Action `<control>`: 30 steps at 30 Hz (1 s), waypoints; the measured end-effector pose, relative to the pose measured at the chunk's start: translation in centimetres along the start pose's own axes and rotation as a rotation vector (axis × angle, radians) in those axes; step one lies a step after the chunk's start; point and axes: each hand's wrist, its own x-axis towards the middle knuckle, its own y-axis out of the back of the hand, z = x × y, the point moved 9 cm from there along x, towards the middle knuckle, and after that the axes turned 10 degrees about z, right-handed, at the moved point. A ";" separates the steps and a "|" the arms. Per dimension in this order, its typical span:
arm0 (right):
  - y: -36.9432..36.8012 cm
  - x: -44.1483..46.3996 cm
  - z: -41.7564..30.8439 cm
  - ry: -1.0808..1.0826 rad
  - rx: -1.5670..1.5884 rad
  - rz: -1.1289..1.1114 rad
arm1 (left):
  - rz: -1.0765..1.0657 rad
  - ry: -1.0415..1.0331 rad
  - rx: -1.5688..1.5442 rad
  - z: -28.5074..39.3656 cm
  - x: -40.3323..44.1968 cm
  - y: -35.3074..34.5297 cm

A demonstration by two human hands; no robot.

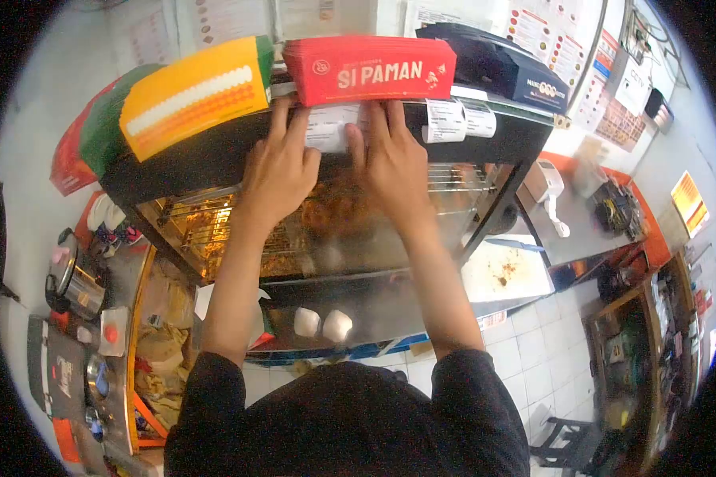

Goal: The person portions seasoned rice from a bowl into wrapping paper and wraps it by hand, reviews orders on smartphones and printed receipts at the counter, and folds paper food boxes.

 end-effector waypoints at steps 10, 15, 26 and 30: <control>2.4 -0.6 0.0 -0.035 -0.003 -0.018 | 0.142 -0.089 -0.043 3.9 -2.6 6.2; 0.7 -0.3 0.3 -0.035 0.113 -0.171 | 0.223 -0.300 -0.151 7.7 2.2 9.8; 2.1 -0.1 2.2 -0.014 0.077 -0.147 | -0.300 -0.359 0.167 7.0 16.5 -2.1; 6.6 -0.3 2.2 -0.017 0.124 0.033 | -0.693 -0.260 -0.039 6.5 17.0 -4.6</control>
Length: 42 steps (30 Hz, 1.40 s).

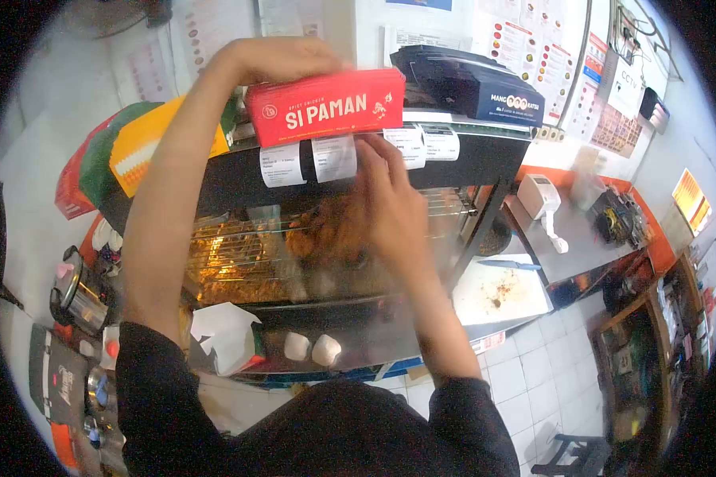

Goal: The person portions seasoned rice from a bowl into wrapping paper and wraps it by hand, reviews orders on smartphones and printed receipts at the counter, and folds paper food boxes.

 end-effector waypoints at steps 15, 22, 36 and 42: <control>6.3 -7.6 6.6 -0.491 0.381 -0.102 | 0.209 -0.264 -0.048 0.9 2.0 0.8; 7.0 -8.7 6.2 -0.616 0.471 -0.172 | 0.337 -0.106 0.138 0.0 1.9 4.5; 21.4 -6.8 4.1 -0.468 0.790 0.544 | 0.986 -0.775 -0.442 27.9 -9.5 -1.5; 35.7 -23.7 6.0 -0.727 0.387 0.930 | 0.663 -0.816 -0.824 38.1 -12.8 -17.1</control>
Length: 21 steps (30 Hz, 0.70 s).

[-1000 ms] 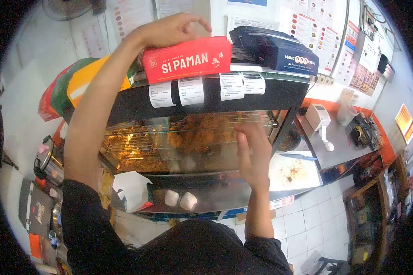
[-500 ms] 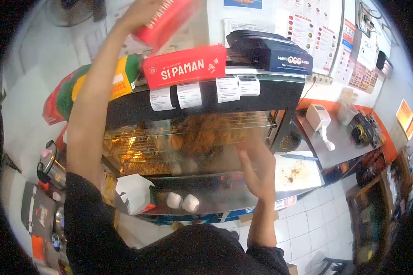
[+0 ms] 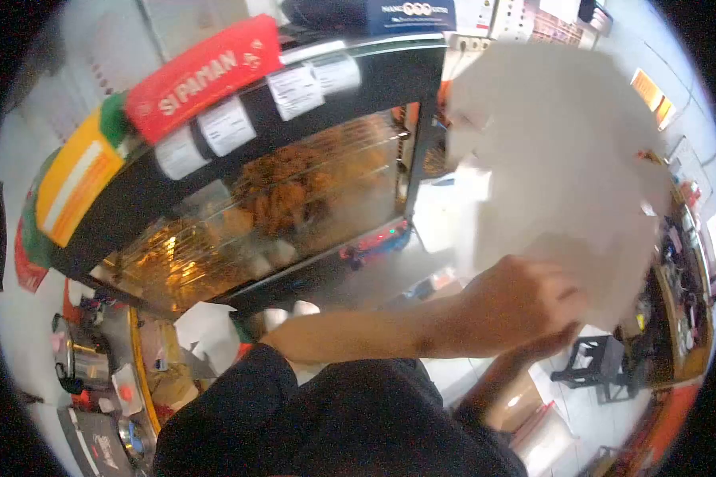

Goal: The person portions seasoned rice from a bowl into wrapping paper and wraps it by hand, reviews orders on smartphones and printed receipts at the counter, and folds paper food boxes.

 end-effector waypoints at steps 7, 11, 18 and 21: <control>2.8 1.4 1.9 -0.232 -0.801 -0.282 | -0.096 0.403 -0.483 -9.4 -12.0 -7.8; 9.7 7.8 9.2 -0.412 -0.902 -0.316 | -0.042 1.227 -0.623 -14.8 -18.4 -6.1; 18.7 17.0 23.9 -0.557 -0.689 -0.160 | -0.201 1.489 -0.280 -11.0 -24.7 -3.4; 21.0 16.0 32.4 -0.807 -0.517 -0.145 | -0.239 1.600 0.023 -8.8 -25.2 -3.7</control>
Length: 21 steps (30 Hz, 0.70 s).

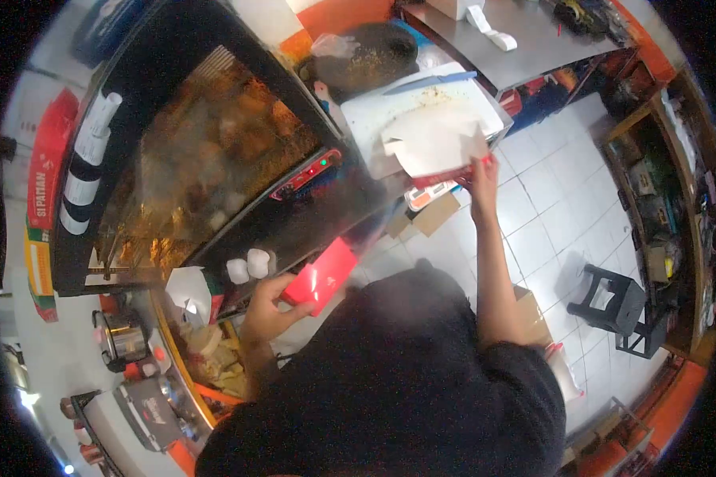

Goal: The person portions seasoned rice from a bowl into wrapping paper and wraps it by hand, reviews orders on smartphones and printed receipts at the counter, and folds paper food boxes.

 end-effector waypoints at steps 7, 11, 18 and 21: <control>-3.3 5.5 12.1 0.263 -0.698 -0.390 | 0.369 0.058 -0.021 -0.1 -2.4 -0.4; -4.8 0.4 6.7 0.482 -1.021 -0.270 | 0.542 -0.013 -0.232 0.9 -0.8 -1.1; -17.2 -15.0 -7.7 0.629 -0.518 -0.722 | 0.626 -0.156 -0.209 2.9 3.8 -4.5; -18.1 -15.4 -7.3 0.422 -0.347 -0.762 | 0.686 -0.127 -0.061 3.2 4.4 -3.7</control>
